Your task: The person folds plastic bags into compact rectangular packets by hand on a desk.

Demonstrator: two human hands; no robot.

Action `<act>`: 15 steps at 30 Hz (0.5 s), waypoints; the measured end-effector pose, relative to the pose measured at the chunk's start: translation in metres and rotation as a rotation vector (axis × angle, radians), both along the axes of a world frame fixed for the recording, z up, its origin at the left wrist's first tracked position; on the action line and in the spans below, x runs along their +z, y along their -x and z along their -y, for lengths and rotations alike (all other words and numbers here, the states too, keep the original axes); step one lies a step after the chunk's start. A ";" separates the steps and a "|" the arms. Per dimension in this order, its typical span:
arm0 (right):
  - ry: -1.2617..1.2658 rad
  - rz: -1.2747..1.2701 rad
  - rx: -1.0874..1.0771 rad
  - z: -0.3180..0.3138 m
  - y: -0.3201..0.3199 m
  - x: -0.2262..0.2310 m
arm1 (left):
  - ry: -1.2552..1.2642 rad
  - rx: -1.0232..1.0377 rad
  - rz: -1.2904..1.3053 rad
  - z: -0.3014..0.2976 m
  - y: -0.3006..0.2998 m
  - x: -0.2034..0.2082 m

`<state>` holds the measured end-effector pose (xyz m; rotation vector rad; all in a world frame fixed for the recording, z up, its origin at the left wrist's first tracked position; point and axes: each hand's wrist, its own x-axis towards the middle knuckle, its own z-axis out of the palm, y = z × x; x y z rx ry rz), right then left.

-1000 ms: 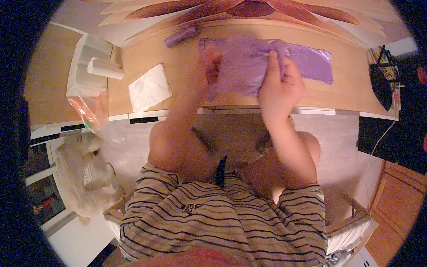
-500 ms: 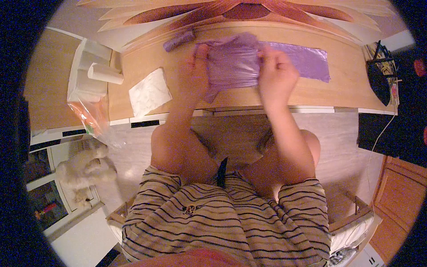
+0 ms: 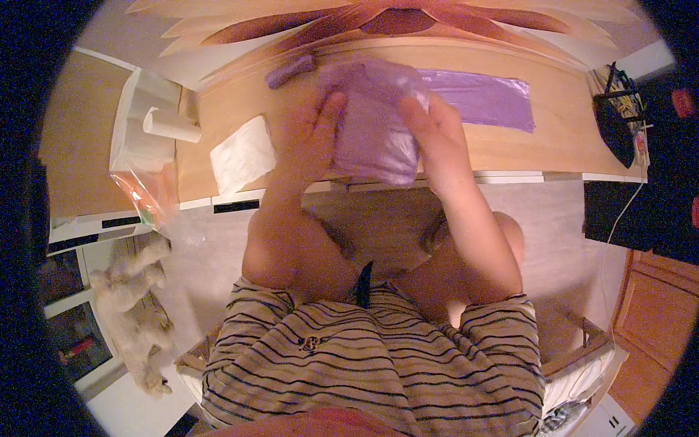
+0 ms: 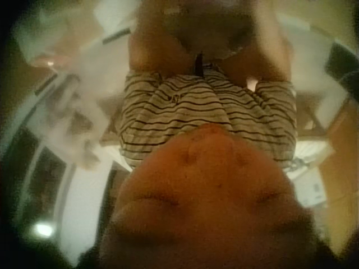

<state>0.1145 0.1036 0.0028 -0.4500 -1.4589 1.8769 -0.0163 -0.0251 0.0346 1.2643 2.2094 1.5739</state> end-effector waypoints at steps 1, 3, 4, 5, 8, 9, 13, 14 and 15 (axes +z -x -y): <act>-0.039 0.115 -0.022 0.002 0.001 0.014 | 0.077 -0.033 -0.110 0.003 -0.004 -0.002; -0.077 0.228 -0.045 -0.002 0.001 0.021 | 0.155 -0.068 -0.224 0.005 -0.007 -0.005; 0.048 0.110 -0.074 -0.012 0.001 0.020 | 0.078 -0.124 -0.102 0.004 -0.009 -0.005; 0.173 -0.009 -0.101 -0.020 0.001 0.022 | 0.002 -0.179 0.021 0.003 -0.009 -0.005; 0.278 -0.072 -0.283 -0.036 -0.003 0.037 | 0.062 -0.197 0.110 0.009 -0.001 -0.005; 0.275 -0.044 -0.175 -0.047 -0.008 0.024 | 0.063 -0.200 0.107 0.009 -0.001 -0.005; 0.549 -0.027 0.214 -0.023 -0.007 0.018 | -0.082 -0.290 0.290 0.008 -0.004 -0.009; 0.548 -0.029 0.212 -0.024 -0.007 0.011 | -0.118 -0.318 0.315 0.007 -0.004 -0.008; 0.474 -0.205 0.232 -0.025 -0.008 -0.001 | -0.119 -0.322 0.314 0.008 -0.006 -0.005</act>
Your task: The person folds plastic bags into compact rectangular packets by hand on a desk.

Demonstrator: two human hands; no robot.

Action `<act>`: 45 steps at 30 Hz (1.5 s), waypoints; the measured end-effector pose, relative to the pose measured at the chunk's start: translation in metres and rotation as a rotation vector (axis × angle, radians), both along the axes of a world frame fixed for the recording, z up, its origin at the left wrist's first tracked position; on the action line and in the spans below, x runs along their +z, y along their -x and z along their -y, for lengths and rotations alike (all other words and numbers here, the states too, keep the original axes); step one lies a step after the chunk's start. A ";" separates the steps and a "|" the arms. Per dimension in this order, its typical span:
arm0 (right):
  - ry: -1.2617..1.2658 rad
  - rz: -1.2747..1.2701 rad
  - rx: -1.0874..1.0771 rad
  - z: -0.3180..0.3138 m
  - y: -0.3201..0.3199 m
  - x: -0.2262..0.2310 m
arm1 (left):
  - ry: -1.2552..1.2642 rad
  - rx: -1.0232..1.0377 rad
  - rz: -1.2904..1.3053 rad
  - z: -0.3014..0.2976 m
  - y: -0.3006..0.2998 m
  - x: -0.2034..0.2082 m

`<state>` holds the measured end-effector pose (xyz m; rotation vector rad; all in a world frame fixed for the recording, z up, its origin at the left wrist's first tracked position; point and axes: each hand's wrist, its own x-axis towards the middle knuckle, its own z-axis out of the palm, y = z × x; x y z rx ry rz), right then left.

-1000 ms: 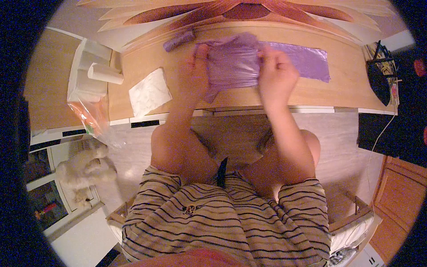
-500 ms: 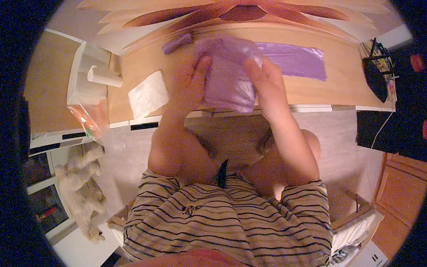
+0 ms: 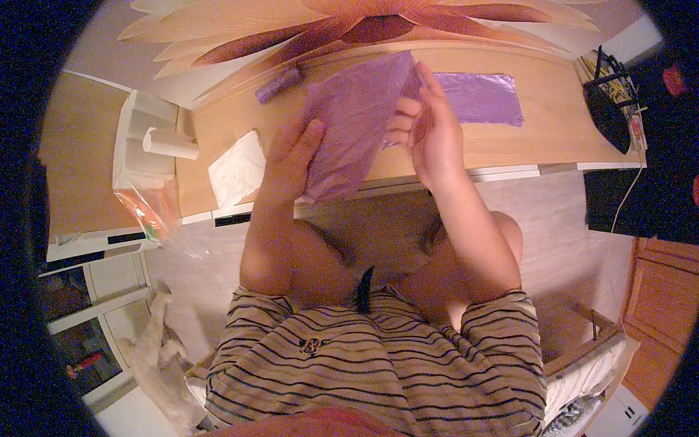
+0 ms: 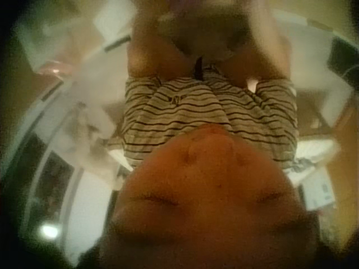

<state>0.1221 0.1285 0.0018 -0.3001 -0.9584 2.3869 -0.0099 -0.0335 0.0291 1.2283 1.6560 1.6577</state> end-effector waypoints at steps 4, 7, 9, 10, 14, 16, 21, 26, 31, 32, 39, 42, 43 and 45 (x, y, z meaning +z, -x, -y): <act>-0.598 0.209 -0.325 0.001 0.001 0.005 | -0.028 0.026 0.686 0.016 -0.002 0.015; -1.450 0.547 -0.694 0.005 0.004 0.015 | -0.123 -0.071 0.981 0.023 0.006 0.006; -1.540 0.556 -0.783 0.008 0.007 0.018 | -0.099 -0.044 1.089 0.024 0.006 0.000; -1.631 0.567 -0.864 0.009 0.007 0.019 | -0.145 -0.112 1.171 0.026 0.002 0.001; -1.800 0.289 -0.901 -0.001 0.003 0.029 | -0.195 -0.111 1.150 0.027 -0.001 -0.008; -1.617 0.066 -0.613 0.002 0.001 0.026 | -0.280 -0.226 1.191 0.038 -0.001 -0.007; -1.415 0.515 -0.583 -0.021 -0.031 -0.042 | -0.515 -0.714 1.335 0.041 0.023 -0.014; -1.588 0.340 -0.433 -0.024 -0.071 -0.012 | -0.654 -0.915 1.495 -0.023 0.020 -0.024; -1.795 -0.030 -0.231 0.014 -0.046 0.011 | -0.560 -0.203 0.541 -0.032 0.040 -0.052; -1.809 -0.090 -0.199 0.023 -0.029 0.017 | -0.342 -0.056 0.230 -0.055 0.043 -0.065; -0.631 -0.078 0.164 0.092 -0.013 0.034 | -0.114 0.410 0.116 -0.082 -0.014 -0.102; -0.752 -0.049 0.126 0.105 0.000 0.026 | -0.059 0.142 0.093 -0.046 -0.016 -0.069; -0.785 -0.032 0.111 0.108 0.002 0.022 | -0.044 0.082 0.085 -0.040 -0.017 -0.058; -0.836 -0.012 0.096 0.110 0.005 0.019 | -0.018 0.004 0.071 -0.018 -0.021 -0.037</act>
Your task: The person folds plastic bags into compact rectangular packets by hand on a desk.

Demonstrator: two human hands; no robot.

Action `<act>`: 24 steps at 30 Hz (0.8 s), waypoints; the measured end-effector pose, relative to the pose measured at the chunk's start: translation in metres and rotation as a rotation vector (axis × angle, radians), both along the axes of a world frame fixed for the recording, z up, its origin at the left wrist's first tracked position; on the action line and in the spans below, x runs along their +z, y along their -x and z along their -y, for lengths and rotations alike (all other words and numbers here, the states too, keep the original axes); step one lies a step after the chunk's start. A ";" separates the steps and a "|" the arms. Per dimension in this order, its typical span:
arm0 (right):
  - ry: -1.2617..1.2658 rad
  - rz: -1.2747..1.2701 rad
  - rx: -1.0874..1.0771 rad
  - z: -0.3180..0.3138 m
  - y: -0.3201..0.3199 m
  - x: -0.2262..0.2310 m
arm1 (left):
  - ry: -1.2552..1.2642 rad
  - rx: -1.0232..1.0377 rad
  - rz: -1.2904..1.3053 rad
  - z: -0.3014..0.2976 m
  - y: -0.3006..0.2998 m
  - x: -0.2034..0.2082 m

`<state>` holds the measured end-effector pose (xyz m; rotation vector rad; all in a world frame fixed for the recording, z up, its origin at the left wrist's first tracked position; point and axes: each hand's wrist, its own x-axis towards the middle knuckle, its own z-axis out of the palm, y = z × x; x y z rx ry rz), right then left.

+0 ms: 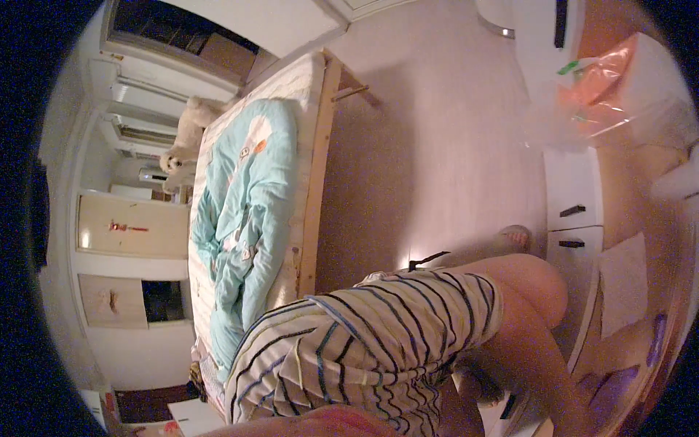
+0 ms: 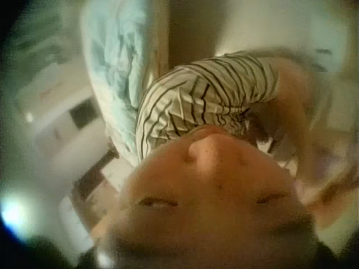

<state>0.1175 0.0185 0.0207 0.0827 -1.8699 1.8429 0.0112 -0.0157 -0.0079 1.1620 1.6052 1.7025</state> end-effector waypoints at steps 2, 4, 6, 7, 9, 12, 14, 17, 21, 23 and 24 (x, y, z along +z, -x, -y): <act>-0.015 0.005 0.033 0.010 0.012 -0.005 | 0.037 -0.001 0.010 0.027 0.008 0.016; -0.029 0.008 0.045 0.015 0.018 -0.008 | 0.066 -0.008 0.020 0.042 0.012 0.029; -0.046 0.015 0.041 0.018 0.021 -0.012 | 0.086 -0.028 0.040 0.054 0.010 0.041; -0.052 0.018 0.038 0.018 0.022 -0.013 | 0.094 -0.033 0.053 0.057 0.009 0.044; -0.071 0.021 0.027 0.018 0.023 -0.016 | 0.110 -0.045 0.071 0.058 0.012 0.051; -0.083 0.028 0.013 0.017 0.026 -0.019 | 0.122 -0.046 0.100 0.070 0.015 0.056; -0.099 0.034 0.006 0.014 0.026 -0.020 | -0.077 -0.024 0.110 0.080 0.017 0.056; -0.120 0.039 0.007 0.014 0.028 -0.022 | -0.076 0.064 0.032 0.051 0.008 0.041; -0.150 0.037 0.010 0.013 0.029 -0.022 | -0.071 0.198 -0.089 0.018 0.000 0.024; -0.170 0.035 -0.008 0.009 0.028 -0.022 | -0.171 0.233 -0.052 0.014 -0.001 0.025; -0.179 0.032 -0.021 0.005 0.028 -0.022 | -0.181 0.226 -0.047 0.012 0.001 0.025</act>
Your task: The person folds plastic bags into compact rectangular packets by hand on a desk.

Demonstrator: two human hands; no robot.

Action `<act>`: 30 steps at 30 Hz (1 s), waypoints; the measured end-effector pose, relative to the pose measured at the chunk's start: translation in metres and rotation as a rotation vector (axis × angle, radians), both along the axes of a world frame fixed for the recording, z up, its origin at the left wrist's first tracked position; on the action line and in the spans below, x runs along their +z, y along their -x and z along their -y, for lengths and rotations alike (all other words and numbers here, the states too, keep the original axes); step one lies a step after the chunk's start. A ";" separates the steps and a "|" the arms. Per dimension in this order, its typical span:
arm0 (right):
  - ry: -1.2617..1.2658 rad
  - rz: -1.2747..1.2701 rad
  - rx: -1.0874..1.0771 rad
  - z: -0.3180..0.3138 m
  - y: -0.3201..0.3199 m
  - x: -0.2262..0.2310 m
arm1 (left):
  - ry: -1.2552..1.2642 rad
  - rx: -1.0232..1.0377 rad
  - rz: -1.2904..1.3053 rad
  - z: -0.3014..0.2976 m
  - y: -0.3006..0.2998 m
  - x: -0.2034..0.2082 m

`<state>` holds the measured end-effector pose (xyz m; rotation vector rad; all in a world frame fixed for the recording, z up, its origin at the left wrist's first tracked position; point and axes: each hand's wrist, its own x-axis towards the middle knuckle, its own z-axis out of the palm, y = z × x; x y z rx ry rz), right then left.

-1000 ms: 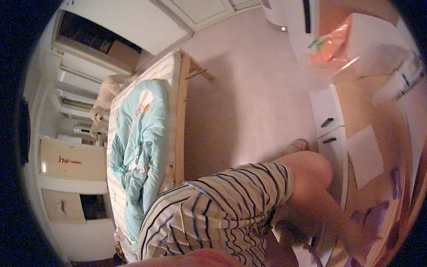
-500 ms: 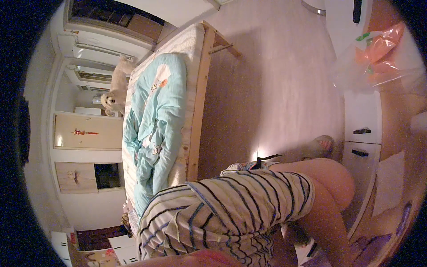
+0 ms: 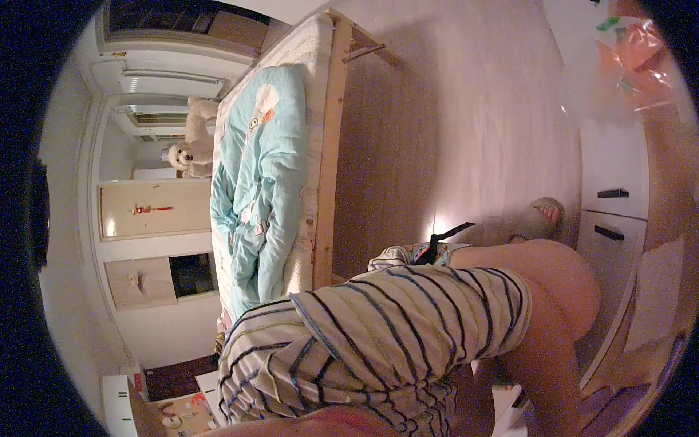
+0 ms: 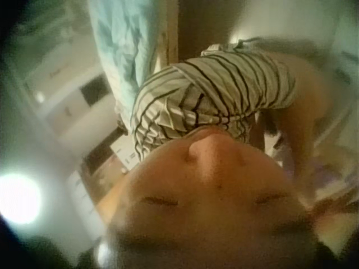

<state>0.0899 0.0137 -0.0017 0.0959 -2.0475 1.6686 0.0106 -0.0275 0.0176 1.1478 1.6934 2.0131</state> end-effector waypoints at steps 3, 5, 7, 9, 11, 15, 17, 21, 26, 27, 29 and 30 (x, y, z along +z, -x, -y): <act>-0.051 -0.029 -0.064 -0.014 -0.009 0.006 | -0.040 -0.088 0.023 -0.001 0.009 0.005; -0.074 -0.053 -0.107 -0.026 -0.017 0.007 | -0.014 -0.074 0.033 -0.011 0.011 -0.003; -0.070 -0.072 -0.121 -0.035 -0.020 0.005 | 0.098 0.041 0.071 -0.014 0.016 -0.015; -0.108 -0.094 -0.190 -0.060 -0.035 0.009 | 0.140 0.028 0.158 -0.019 0.015 -0.012; -0.135 -0.095 -0.259 -0.090 -0.052 0.011 | 0.017 0.085 0.153 -0.017 0.012 -0.007; 0.067 -0.005 -0.336 -0.142 -0.077 0.006 | -0.272 0.318 -0.012 -0.009 0.010 -0.006; 0.239 0.111 -0.491 -0.141 -0.081 0.007 | -0.235 0.260 -0.011 -0.006 0.013 -0.002; 0.551 0.274 -0.412 -0.131 -0.060 0.004 | 0.035 0.095 0.240 0.009 0.014 0.007; 0.341 0.254 -0.610 -0.119 -0.029 0.020 | -0.062 0.199 0.172 -0.010 0.013 0.003; 0.355 0.198 -0.592 -0.123 -0.031 0.020 | -0.039 0.182 0.182 -0.014 0.011 0.005; 0.393 0.149 -0.594 -0.119 -0.031 0.027 | -0.015 0.127 0.212 -0.019 0.005 0.011; 0.394 0.131 -0.589 -0.119 -0.033 0.031 | 0.019 0.114 0.251 -0.021 0.003 0.013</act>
